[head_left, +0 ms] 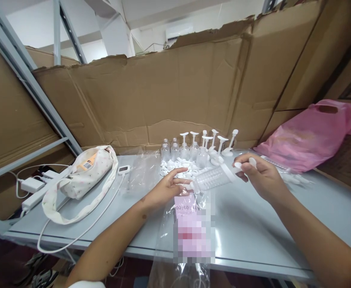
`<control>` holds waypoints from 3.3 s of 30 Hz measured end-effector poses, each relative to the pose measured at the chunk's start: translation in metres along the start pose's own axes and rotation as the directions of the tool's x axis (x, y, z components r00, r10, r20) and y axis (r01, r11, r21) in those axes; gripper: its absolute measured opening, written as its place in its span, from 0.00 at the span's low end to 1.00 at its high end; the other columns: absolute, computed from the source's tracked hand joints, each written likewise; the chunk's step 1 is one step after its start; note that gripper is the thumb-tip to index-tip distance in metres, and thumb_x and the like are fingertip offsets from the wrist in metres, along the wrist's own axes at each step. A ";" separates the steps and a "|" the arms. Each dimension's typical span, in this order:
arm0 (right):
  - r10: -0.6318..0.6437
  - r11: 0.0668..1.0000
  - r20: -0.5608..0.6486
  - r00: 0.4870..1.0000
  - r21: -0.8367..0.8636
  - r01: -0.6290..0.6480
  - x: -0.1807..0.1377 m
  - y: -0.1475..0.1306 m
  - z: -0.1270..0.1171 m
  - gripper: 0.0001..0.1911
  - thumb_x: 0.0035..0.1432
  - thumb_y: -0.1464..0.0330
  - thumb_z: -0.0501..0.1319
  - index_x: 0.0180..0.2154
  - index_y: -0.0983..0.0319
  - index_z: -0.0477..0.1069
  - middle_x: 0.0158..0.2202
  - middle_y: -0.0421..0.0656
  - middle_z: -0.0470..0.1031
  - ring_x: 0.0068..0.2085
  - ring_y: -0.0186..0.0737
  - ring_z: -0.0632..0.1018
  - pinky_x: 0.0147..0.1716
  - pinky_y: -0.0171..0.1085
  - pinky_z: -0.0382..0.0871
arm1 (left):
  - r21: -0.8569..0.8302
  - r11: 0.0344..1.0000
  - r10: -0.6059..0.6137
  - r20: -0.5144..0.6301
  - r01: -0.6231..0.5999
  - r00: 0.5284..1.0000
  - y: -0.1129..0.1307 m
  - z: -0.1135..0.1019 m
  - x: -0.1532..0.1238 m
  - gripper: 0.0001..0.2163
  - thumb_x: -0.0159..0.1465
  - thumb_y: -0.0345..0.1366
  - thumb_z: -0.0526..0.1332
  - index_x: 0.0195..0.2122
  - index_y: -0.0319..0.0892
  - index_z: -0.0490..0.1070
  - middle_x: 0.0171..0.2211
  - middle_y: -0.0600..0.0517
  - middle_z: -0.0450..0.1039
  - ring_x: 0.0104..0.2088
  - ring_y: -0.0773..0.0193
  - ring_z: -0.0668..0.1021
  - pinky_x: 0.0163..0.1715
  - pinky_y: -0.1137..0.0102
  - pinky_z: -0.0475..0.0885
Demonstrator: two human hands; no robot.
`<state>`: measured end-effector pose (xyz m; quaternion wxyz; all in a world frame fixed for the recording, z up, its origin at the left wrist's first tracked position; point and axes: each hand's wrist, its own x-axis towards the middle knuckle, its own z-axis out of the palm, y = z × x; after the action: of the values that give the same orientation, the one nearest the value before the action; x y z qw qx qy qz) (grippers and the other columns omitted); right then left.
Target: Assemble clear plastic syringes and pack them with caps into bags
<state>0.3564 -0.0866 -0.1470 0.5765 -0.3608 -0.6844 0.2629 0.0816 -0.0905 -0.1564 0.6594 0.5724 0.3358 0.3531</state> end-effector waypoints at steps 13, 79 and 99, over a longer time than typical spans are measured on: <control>0.073 0.994 0.199 0.977 0.065 -0.087 -0.003 -0.006 0.012 0.19 0.56 0.50 0.59 0.28 0.59 0.70 0.21 0.38 0.63 0.20 0.32 0.64 0.18 0.32 0.59 | 0.076 0.997 0.015 -0.009 -0.014 1.000 0.001 0.008 -0.001 0.22 0.59 0.30 0.62 0.55 0.46 0.61 0.48 0.44 0.72 0.35 0.68 0.75 0.39 0.68 0.68; 0.232 0.941 0.324 0.917 0.163 -0.295 -0.008 -0.022 0.023 0.22 0.55 0.49 0.59 0.33 0.62 0.72 0.22 0.40 0.70 0.24 0.33 0.69 0.23 0.33 0.63 | 0.523 0.849 -0.139 0.086 0.074 0.987 0.058 0.042 0.019 0.30 0.63 0.58 0.47 0.60 0.45 0.53 0.37 0.47 0.70 0.28 0.65 0.71 0.31 0.68 0.67; -0.098 0.873 0.350 0.931 -0.418 0.250 -0.016 -0.027 0.027 0.11 0.61 0.59 0.56 0.38 0.54 0.74 0.52 0.46 0.67 0.56 0.51 0.63 0.54 0.52 0.59 | 0.572 0.820 -0.033 0.083 -0.021 0.996 0.049 0.042 0.032 0.15 0.64 0.35 0.53 0.49 0.38 0.71 0.38 0.46 0.76 0.34 0.65 0.76 0.37 0.67 0.71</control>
<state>0.3258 -0.1144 -0.1408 0.3792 -0.3748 -0.8405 0.0959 0.1305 -0.0802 -0.1036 0.4728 0.7581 0.3983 0.2078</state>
